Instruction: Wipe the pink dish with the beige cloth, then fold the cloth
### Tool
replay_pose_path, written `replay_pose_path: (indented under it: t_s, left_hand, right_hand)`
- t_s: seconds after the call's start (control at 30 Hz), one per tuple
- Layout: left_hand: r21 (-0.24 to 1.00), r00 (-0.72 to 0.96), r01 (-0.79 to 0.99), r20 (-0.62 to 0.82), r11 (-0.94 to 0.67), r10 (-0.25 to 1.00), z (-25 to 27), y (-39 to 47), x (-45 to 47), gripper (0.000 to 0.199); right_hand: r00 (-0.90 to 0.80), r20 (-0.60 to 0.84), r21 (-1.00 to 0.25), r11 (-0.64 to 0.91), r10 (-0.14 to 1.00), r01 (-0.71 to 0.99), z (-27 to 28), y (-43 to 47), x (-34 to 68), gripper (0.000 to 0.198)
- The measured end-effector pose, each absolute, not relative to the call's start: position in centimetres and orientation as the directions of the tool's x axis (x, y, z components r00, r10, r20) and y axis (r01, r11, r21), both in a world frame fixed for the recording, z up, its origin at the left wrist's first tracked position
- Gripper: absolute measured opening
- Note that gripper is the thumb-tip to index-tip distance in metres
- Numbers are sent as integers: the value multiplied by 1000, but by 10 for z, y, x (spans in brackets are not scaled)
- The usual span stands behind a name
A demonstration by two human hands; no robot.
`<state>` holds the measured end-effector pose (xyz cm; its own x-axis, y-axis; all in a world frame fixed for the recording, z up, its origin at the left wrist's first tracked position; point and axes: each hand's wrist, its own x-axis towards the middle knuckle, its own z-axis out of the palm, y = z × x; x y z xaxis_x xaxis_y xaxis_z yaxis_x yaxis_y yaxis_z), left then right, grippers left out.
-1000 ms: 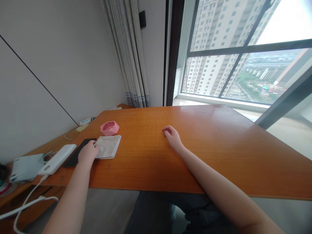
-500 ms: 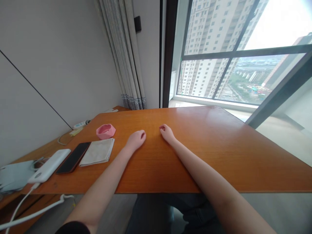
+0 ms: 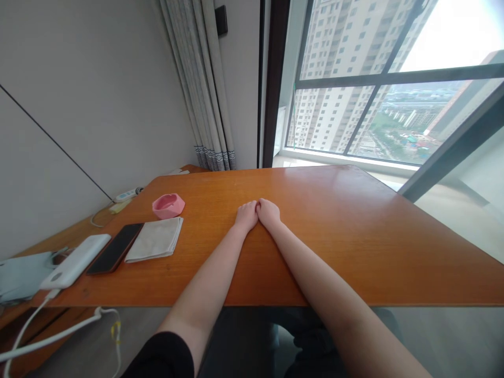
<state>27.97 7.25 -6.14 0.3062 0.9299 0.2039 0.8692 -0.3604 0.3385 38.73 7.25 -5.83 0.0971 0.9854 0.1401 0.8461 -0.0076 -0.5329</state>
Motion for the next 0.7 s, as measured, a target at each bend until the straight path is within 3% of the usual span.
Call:
replay_pose_path:
  t_s: [0.2, 0.7]
  left_hand:
    - [357, 326, 852, 210, -383, 922, -62, 72, 275, 11]
    - [352, 330, 854, 206, -384, 921, -62, 72, 276, 15]
  right_hand:
    - [-9, 159, -488, 87, 987, 869, -59, 65, 394, 20]
    - [-52, 137, -490, 113, 989, 865, -55, 64, 396, 20]
